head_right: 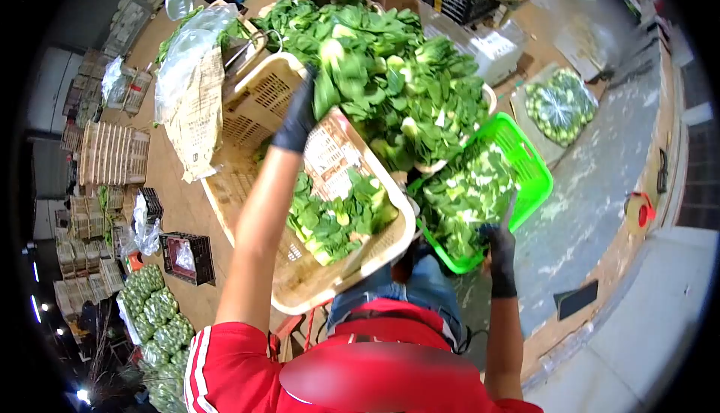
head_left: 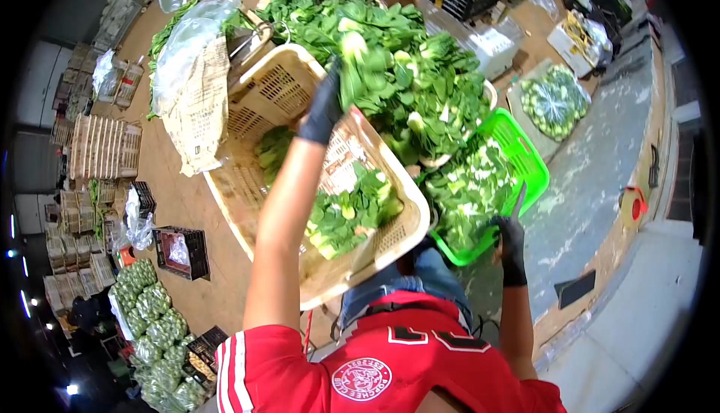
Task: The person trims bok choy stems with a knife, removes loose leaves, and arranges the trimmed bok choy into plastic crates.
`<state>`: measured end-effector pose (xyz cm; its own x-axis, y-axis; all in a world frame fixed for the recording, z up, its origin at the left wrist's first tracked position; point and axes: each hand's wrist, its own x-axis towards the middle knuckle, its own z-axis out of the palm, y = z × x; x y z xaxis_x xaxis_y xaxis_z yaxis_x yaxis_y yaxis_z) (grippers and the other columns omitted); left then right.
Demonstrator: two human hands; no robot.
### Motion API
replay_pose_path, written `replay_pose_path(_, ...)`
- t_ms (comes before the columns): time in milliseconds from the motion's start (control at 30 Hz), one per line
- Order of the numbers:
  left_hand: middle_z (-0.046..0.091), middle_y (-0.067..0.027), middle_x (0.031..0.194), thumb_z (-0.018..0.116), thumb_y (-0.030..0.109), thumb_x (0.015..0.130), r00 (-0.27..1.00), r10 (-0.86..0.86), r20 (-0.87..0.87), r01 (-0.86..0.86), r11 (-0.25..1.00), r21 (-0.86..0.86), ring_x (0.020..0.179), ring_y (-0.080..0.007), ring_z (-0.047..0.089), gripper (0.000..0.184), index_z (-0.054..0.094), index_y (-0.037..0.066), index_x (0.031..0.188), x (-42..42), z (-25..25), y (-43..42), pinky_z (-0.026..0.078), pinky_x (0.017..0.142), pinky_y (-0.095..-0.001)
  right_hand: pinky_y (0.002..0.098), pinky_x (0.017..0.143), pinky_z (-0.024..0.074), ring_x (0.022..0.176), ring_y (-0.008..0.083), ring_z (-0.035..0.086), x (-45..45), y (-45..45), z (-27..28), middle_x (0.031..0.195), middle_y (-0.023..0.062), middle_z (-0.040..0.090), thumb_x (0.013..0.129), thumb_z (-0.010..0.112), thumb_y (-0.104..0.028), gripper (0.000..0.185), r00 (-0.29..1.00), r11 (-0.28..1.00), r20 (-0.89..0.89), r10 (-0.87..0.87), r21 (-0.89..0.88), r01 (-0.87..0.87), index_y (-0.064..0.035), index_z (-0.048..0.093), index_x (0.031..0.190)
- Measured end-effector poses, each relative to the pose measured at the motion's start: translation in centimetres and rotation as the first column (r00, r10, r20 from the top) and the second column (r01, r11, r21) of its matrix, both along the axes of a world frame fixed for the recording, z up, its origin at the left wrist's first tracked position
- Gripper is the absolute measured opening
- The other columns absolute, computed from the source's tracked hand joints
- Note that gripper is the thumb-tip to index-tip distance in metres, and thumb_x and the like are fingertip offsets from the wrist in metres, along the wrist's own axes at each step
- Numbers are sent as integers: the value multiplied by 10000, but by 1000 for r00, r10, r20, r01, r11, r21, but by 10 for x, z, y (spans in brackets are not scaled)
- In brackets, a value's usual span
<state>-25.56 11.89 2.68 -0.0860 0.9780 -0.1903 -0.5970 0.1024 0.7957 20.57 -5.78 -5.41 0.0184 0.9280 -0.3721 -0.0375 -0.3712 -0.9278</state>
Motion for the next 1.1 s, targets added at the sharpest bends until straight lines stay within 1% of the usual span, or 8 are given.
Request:
replay_pose_path(100, 484, -144, 1209, 552, 613, 767, 933, 312, -181, -321, 947, -23, 1099, -299, 466, 758, 399, 56, 1258, -82, 34, 58, 384, 906, -470, 235, 422, 367, 539, 98, 508, -2, -3, 8, 749, 60, 614, 814, 596, -309, 312, 962, 977, 274, -4, -203, 62, -21, 602, 936)
replay_pose_path(233, 606, -81, 1026, 597, 267, 852, 602, 454, -657, -327, 890, 316, 882, -172, 588, 387, 531, 10, 1134, -128, -50, 35, 461, 755, -301, 223, 410, 350, 495, 73, 440, 41, -7, -67, 663, 8, 527, 823, 597, -261, 274, 782, 999, 622, 38, -45, -13, -44, 598, 990)
replay_pose_path(500, 603, -161, 1024, 606, 172, 756, 32, -364, -931, 97, 928, -360, 904, -298, 583, 291, 607, 43, 1017, -23, -283, -173, 463, 815, -377, 273, 687, 432, 777, 156, 529, -13, 23, -47, 1008, 93, 586, 816, 596, -106, 370, 702, 960, 701, 126, -263, 91, -24, 518, 1168)
replay_pose_path(567, 602, -162, 1025, 590, 143, 744, -31, -183, -983, 175, 967, -185, 944, -318, 560, 297, 605, 48, 1026, 4, -307, -172, 442, 857, -388, 216, 597, 411, 646, 83, 466, -15, 5, -56, 903, 39, 576, 829, 569, -75, 343, 706, 913, 677, 208, -394, 109, -32, 521, 1165)
replay_pose_path(667, 591, -173, 1061, 547, 125, 762, -32, -99, -995, 264, 959, -104, 977, -309, 555, 275, 611, 53, 1020, 31, -334, -135, 436, 862, -400, 205, 583, 384, 612, 68, 439, 3, -36, -83, 832, 21, 580, 836, 562, -69, 313, 647, 948, 712, 270, -316, -48, -46, 538, 1147)
replay_pose_path(767, 614, -170, 1030, 582, 209, 754, -133, -776, -617, 202, 588, -783, 945, -324, 585, 342, 598, 100, 1078, 39, -335, -88, 454, 843, -395, 201, 425, 345, 542, 62, 460, -2, -48, -72, 831, 33, 610, 848, 532, -94, 299, 676, 903, 671, 306, -429, 17, -77, 549, 1146)
replay_pose_path(933, 598, -216, 1053, 698, 440, 664, 240, -689, -683, 389, 713, -583, 998, -320, 577, 579, 586, 56, 1083, 19, -517, -148, 459, 850, -384, 200, 426, 363, 547, 65, 490, 12, -56, -66, 869, 36, 632, 861, 535, -107, 232, 707, 900, 643, 295, -435, 20, -48, 581, 1080)
replay_pose_path(1100, 616, -164, 924, 778, 338, 629, 224, -389, -894, 229, 912, -340, 904, -331, 578, 526, 592, 27, 1010, 10, -296, -144, 444, 824, -418, 233, 473, 410, 578, 88, 544, 2, -48, -52, 785, 51, 648, 867, 546, -152, 168, 753, 881, 550, 363, -466, -84, -24, 632, 934)
